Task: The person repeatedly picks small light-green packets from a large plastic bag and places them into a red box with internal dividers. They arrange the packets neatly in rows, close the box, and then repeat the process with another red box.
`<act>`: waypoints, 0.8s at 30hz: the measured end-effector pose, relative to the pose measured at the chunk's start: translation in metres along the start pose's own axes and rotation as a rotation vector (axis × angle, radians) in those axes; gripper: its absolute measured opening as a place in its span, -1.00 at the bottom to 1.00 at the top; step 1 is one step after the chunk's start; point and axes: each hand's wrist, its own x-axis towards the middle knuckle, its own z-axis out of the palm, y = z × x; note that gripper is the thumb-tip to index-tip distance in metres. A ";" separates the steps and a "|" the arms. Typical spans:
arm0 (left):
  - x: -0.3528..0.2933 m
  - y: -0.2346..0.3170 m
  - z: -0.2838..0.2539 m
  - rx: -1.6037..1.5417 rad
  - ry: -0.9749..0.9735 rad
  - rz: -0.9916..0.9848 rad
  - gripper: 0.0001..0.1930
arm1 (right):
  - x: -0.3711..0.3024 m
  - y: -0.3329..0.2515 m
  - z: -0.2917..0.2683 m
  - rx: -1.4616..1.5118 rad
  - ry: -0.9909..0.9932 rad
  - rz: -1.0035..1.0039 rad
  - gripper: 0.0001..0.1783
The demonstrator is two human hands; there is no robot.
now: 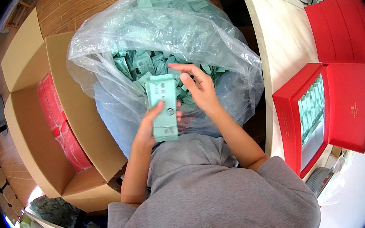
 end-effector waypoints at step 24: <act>-0.024 -0.017 -0.058 -0.335 -0.006 0.195 -0.52 | 0.033 0.148 -0.014 -0.530 0.089 0.243 -0.68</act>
